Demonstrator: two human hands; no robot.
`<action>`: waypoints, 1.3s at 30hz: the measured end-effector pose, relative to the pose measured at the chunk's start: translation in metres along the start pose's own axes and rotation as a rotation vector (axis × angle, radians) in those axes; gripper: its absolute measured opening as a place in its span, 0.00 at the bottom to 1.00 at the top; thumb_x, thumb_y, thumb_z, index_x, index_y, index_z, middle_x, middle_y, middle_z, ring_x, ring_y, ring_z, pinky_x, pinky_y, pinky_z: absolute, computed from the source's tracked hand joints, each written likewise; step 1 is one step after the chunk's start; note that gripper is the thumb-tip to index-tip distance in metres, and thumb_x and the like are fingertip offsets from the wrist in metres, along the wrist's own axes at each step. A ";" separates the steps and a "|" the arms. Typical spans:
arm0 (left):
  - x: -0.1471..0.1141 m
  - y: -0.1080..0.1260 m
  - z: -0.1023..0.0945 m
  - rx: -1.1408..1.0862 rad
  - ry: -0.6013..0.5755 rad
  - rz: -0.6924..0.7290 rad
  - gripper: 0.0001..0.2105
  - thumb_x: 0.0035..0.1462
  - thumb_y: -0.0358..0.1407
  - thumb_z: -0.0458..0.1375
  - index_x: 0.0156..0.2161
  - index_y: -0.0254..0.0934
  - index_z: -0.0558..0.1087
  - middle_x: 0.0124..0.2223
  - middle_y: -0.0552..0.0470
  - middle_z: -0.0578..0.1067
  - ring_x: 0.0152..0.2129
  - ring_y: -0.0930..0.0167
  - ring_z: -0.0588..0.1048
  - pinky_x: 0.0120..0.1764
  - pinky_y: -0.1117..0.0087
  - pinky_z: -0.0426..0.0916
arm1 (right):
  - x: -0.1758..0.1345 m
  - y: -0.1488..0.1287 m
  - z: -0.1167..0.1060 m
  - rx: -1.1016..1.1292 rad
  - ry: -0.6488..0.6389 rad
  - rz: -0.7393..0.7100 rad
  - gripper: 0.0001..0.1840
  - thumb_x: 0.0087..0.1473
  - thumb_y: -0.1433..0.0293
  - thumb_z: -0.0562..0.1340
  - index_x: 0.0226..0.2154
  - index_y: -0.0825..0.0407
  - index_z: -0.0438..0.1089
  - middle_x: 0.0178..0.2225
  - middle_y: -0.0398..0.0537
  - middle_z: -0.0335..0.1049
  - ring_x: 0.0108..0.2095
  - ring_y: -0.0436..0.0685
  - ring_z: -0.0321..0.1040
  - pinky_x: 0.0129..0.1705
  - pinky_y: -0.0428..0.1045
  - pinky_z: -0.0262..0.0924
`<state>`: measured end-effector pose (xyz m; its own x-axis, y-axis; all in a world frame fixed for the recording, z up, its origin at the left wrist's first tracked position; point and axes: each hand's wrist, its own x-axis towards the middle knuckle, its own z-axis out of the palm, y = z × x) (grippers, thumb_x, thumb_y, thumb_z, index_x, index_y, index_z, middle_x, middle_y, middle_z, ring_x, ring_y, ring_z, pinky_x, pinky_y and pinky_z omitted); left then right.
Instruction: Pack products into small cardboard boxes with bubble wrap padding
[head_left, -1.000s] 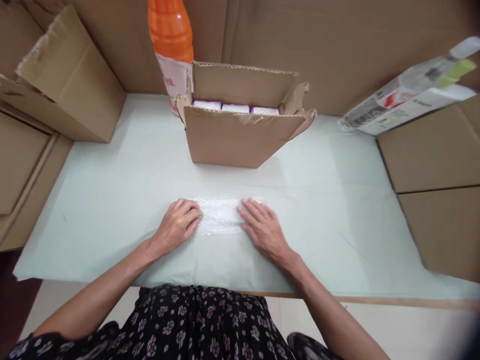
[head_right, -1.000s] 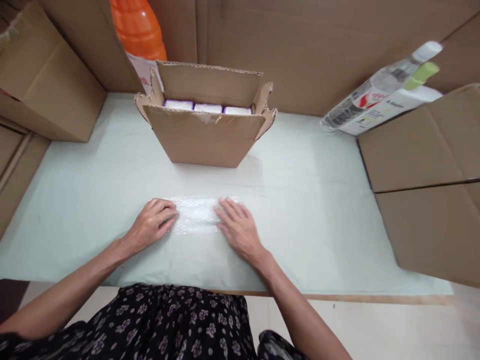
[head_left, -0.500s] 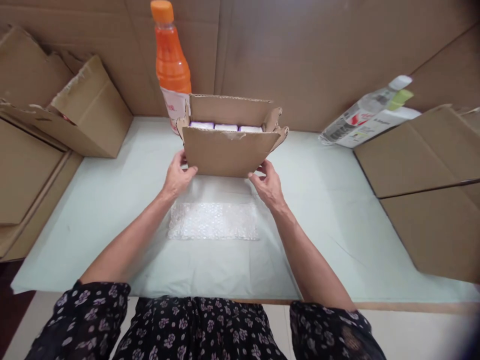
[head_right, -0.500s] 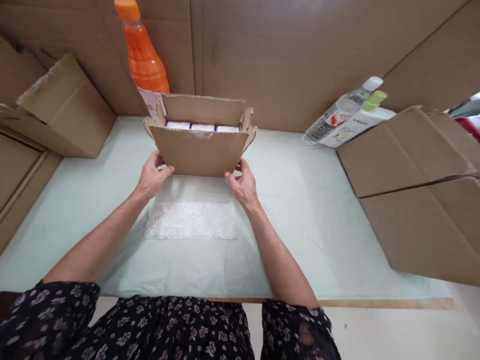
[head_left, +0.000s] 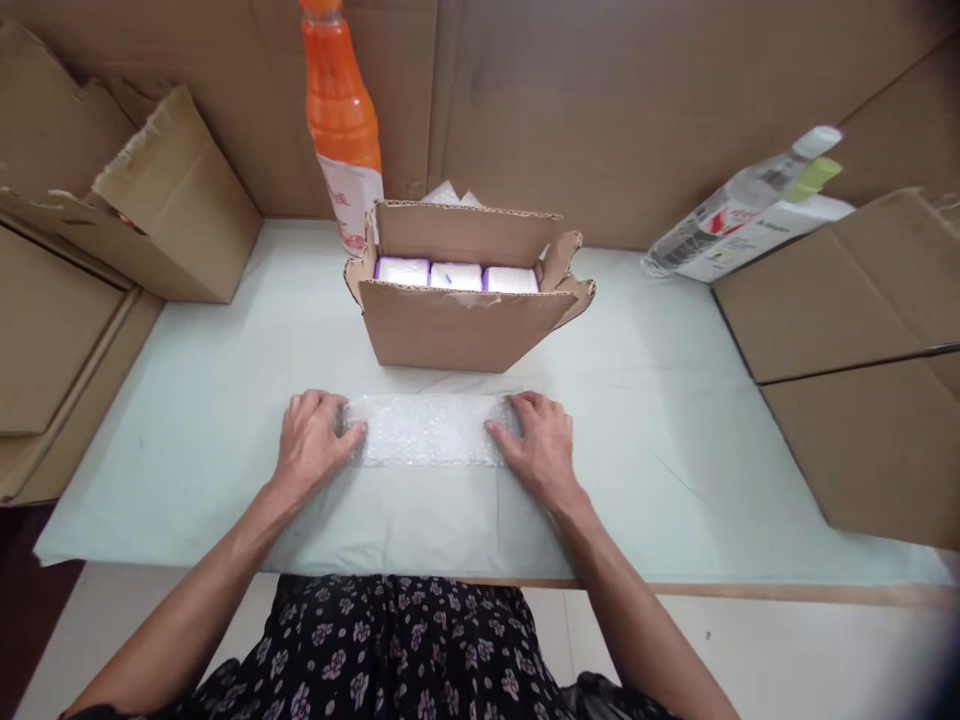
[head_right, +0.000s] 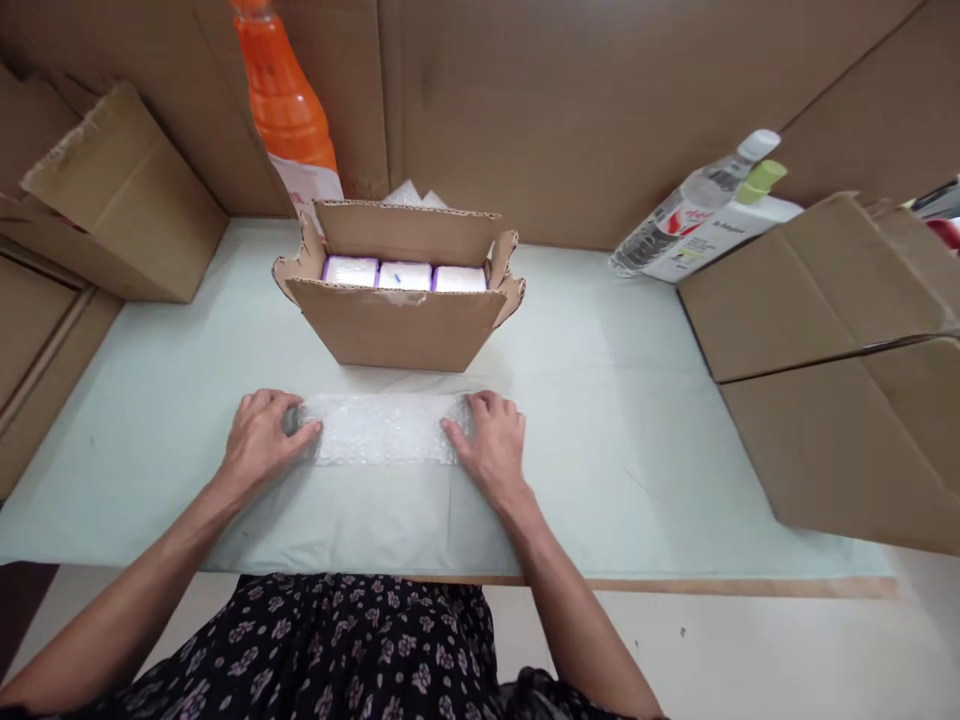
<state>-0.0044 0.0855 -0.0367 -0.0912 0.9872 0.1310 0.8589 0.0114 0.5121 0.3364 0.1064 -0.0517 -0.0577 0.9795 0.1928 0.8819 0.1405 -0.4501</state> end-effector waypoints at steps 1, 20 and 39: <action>-0.005 0.004 0.002 -0.020 -0.009 0.018 0.08 0.51 0.42 0.60 0.32 0.40 0.73 0.38 0.45 0.74 0.40 0.58 0.72 0.49 0.54 0.69 | -0.005 -0.006 0.005 -0.020 0.013 -0.019 0.17 0.58 0.55 0.63 0.41 0.51 0.74 0.48 0.59 0.75 0.46 0.69 0.68 0.48 0.64 0.62; 0.173 0.141 -0.125 0.225 0.025 0.312 0.17 0.66 0.35 0.50 0.55 0.26 0.69 0.42 0.53 0.74 0.52 0.56 0.76 0.56 0.45 0.66 | 0.194 -0.064 -0.149 -0.028 0.168 -0.352 0.10 0.60 0.60 0.63 0.35 0.50 0.73 0.30 0.42 0.73 0.33 0.53 0.70 0.38 0.51 0.63; 0.191 0.141 -0.136 0.480 -0.148 0.425 0.12 0.56 0.40 0.59 0.41 0.33 0.77 0.37 0.56 0.73 0.41 0.65 0.76 0.52 0.57 0.67 | 0.196 -0.099 -0.175 -0.682 -0.219 -0.381 0.11 0.60 0.66 0.58 0.34 0.52 0.76 0.30 0.49 0.75 0.36 0.59 0.72 0.41 0.53 0.57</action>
<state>0.0307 0.2535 0.1763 0.3463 0.9325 0.1031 0.9374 -0.3483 0.0015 0.3198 0.2597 0.1828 -0.4391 0.8982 0.0189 0.8705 0.4202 0.2563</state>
